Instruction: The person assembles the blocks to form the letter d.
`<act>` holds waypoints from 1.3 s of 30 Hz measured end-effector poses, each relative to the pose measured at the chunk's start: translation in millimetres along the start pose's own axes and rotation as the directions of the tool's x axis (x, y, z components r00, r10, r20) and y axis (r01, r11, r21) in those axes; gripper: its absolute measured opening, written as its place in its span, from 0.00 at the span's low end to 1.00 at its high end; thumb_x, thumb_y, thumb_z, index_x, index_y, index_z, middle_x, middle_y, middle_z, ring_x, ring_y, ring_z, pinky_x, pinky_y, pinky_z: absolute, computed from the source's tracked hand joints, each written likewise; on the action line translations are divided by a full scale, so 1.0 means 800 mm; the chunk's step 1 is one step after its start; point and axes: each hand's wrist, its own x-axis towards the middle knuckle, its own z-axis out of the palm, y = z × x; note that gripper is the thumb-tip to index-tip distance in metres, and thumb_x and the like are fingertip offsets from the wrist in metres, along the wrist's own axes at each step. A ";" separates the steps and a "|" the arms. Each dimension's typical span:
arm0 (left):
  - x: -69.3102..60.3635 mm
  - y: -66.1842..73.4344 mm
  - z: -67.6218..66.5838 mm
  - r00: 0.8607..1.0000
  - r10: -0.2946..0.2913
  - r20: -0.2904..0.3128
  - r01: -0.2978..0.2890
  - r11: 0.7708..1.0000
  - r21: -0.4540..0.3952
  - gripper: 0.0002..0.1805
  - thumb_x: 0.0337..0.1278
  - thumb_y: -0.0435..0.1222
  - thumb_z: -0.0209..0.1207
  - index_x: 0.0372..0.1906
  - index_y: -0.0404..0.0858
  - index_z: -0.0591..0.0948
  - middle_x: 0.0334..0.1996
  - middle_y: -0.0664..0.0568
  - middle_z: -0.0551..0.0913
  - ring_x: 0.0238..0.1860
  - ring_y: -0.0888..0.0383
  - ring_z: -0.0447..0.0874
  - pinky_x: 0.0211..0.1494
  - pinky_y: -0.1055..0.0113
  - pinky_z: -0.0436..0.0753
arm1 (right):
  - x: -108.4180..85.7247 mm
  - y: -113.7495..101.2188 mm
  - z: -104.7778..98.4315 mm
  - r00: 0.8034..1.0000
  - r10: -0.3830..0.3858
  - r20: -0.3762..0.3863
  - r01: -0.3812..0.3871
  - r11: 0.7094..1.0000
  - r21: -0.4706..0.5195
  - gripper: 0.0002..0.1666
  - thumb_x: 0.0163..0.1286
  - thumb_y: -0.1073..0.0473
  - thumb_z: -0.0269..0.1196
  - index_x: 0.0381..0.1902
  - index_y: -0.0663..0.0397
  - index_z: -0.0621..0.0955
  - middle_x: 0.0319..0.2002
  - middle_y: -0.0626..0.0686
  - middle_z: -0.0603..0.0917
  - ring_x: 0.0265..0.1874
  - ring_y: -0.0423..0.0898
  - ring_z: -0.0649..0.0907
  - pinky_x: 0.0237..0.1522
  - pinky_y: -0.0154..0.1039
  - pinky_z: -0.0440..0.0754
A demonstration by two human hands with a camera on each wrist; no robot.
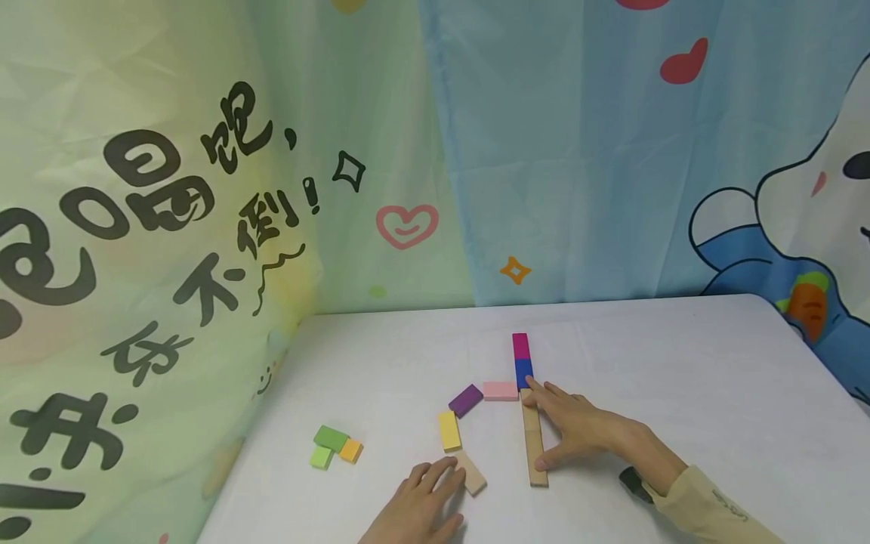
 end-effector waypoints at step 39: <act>-0.013 -0.024 -0.007 1.000 0.005 -0.004 -0.005 0.997 -0.075 0.33 0.68 0.56 0.56 0.74 0.52 0.69 0.75 0.58 0.66 0.69 0.51 0.69 0.69 0.54 0.77 | 0.004 0.003 0.001 1.000 0.006 0.000 -0.006 1.000 0.000 0.68 0.47 0.33 0.77 0.76 0.56 0.57 0.79 0.60 0.56 0.77 0.70 0.53 0.71 0.75 0.51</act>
